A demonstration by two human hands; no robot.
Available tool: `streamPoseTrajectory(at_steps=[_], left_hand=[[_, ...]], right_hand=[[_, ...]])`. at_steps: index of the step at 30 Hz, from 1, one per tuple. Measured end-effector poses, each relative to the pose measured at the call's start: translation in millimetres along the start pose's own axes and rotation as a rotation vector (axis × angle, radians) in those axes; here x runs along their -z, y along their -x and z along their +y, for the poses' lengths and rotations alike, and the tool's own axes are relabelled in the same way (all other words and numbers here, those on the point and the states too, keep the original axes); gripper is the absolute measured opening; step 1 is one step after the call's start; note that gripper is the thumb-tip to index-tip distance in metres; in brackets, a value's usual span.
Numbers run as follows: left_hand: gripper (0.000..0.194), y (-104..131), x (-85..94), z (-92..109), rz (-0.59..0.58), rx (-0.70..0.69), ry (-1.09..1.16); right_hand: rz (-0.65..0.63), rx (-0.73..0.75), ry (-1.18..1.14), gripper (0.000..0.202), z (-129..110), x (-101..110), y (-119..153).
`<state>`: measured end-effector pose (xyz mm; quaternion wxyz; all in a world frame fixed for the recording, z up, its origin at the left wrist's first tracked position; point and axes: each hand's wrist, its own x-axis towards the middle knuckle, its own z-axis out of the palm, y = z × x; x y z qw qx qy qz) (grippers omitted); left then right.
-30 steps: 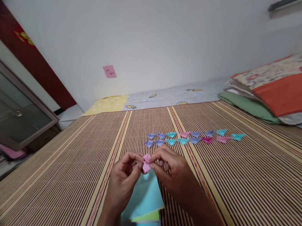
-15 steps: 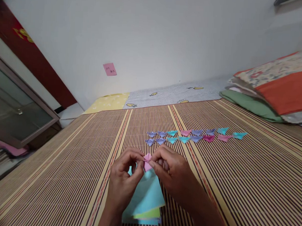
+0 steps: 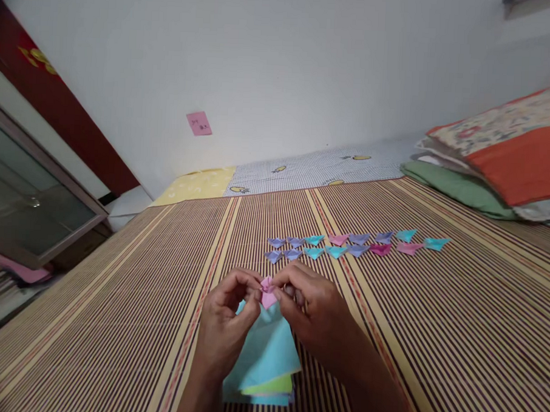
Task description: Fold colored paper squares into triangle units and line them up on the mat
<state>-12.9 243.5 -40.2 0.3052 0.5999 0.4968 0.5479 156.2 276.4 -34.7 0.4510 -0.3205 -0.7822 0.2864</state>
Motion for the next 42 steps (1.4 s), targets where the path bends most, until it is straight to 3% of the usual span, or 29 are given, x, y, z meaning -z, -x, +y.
streamPoseTrajectory(at_steps=[9, 20, 29, 42], left_hand=[[0.013, -0.3, 2.9, 0.7, 0.009, 0.020, -0.049], [0.018, -0.6, 4.2, 7.5, -0.057, -0.143, -0.094], [0.013, -1.3, -0.9, -2.2, 0.002, 0.022, 0.130], [0.007, -0.2, -3.8, 4.1, 0.028, 0.117, 0.304]], right_hand=[[-0.005, 0.113, 0.015, 0.026, 0.1, 2.7, 0.2], [0.032, 0.103, -0.004, 0.015, 1.5, 2.1, 1.1], [0.071, 0.079, 0.043, 0.017, -0.7, 0.6, -0.4], [0.132, 0.153, 0.170, 0.016, -3.0, -3.0, -1.0]])
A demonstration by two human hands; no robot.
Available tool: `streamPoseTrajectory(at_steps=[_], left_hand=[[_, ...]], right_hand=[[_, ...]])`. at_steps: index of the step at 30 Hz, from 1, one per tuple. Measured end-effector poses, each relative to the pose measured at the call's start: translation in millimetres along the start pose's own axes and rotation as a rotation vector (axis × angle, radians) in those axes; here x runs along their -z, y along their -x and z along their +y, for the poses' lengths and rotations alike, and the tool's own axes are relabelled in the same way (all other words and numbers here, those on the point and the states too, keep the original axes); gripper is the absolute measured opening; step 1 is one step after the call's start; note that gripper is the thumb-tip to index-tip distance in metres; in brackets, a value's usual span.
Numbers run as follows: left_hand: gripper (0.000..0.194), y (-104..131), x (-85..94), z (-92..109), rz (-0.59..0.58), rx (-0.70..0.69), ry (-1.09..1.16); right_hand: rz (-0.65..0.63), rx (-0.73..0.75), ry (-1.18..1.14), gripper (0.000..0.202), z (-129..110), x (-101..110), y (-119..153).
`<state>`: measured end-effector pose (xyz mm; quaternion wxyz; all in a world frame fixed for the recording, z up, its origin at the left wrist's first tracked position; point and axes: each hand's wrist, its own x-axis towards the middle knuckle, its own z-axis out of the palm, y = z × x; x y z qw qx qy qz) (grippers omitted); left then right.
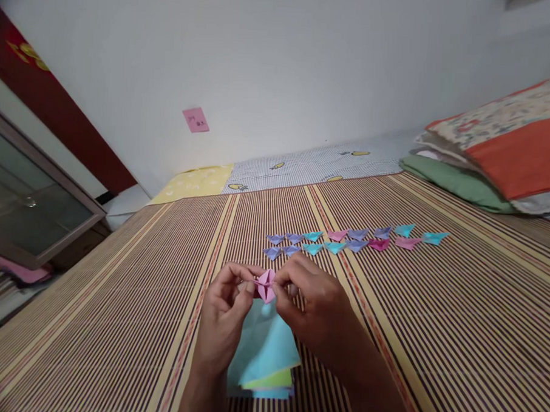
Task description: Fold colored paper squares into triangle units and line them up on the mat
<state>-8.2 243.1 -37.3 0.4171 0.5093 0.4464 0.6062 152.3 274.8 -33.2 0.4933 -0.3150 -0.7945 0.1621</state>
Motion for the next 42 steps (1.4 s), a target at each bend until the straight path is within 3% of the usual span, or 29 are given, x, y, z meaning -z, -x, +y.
streamPoseTrajectory(at_steps=[8, 14, 22, 31, 42], left_hand=[[0.010, 1.3, -6.3, 1.9, 0.055, 0.031, -0.012], [0.012, -0.8, 4.0, 2.9, -0.011, 0.085, -0.038], [0.018, -3.4, 6.7, 6.7, -0.090, 0.162, 0.149], [0.020, -2.3, 0.5, 9.4, -0.017, 0.152, 0.102], [0.015, 1.8, 10.9, 7.9, -0.165, 0.142, 0.072]], right_hand=[[-0.051, 0.009, 0.116, 0.017, -3.3, -9.3, 0.2], [-0.043, 0.012, 0.130, 0.017, -0.2, -5.9, 0.2], [-0.021, 0.026, 0.114, 0.016, -2.5, -5.4, 0.1], [-0.056, 0.050, 0.075, 0.017, -2.7, -11.9, -0.6], [-0.046, 0.059, 0.045, 0.014, -0.3, -9.2, 0.8]])
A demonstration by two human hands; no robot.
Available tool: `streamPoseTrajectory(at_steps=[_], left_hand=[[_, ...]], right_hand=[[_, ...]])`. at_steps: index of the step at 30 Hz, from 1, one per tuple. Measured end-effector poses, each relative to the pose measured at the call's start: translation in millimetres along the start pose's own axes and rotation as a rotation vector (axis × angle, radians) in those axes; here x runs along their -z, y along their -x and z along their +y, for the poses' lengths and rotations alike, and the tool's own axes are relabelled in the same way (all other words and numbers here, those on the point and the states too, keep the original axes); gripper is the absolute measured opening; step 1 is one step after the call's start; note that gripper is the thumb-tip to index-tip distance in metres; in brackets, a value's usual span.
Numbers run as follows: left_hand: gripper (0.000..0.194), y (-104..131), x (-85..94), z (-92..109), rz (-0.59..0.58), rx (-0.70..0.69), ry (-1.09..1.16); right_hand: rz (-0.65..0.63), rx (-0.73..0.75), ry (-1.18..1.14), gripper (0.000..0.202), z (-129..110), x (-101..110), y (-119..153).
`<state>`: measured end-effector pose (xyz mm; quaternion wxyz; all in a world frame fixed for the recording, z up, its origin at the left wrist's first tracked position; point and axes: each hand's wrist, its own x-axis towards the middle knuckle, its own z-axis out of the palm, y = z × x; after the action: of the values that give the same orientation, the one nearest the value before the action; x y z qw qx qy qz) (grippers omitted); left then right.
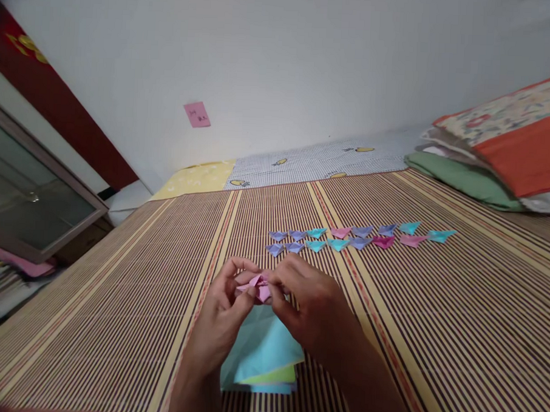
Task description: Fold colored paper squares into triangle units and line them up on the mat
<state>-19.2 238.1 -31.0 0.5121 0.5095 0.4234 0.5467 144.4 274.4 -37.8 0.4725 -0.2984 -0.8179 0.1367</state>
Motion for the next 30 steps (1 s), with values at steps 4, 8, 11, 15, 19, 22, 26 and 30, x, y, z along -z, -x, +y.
streamPoseTrajectory(at_steps=[4, 8, 11, 15, 19, 22, 26, 30], left_hand=[[0.011, 2.0, -1.6, -3.1, 0.039, -0.015, -0.051], [0.011, 0.7, -4.9, -5.1, 0.130, -0.013, -0.063], [0.010, -0.7, -7.3, -4.5, 0.155, -0.014, -0.031], [0.013, -0.6, -7.7, -2.9, 0.139, 0.002, -0.046], [0.017, -0.2, -6.4, -1.5, 0.151, 0.005, -0.057], [0.016, -1.1, -5.6, -1.0, 0.144, -0.011, -0.073], [0.017, -1.5, -4.4, -1.9, 0.125, -0.027, -0.102], [0.017, 0.2, -3.6, -1.5, 0.103, -0.030, -0.136]], right_hand=[[-0.005, -0.002, -0.032, 0.016, -3.1, 1.4, -1.6], [-0.025, -0.007, -0.078, 0.018, -6.4, 2.8, -2.7], [-0.045, -0.032, -0.099, 0.018, -7.0, 2.4, -2.2], [-0.052, -0.037, -0.101, 0.017, -6.8, 2.8, -1.0], [-0.023, -0.066, -0.096, 0.017, -7.1, 5.2, 0.0], [0.013, -0.090, -0.078, 0.017, -5.5, 5.2, 0.8], [0.016, -0.059, -0.094, 0.012, -1.5, 3.0, 1.9], [-0.010, -0.057, -0.102, 0.010, -0.2, 2.9, 1.4]])
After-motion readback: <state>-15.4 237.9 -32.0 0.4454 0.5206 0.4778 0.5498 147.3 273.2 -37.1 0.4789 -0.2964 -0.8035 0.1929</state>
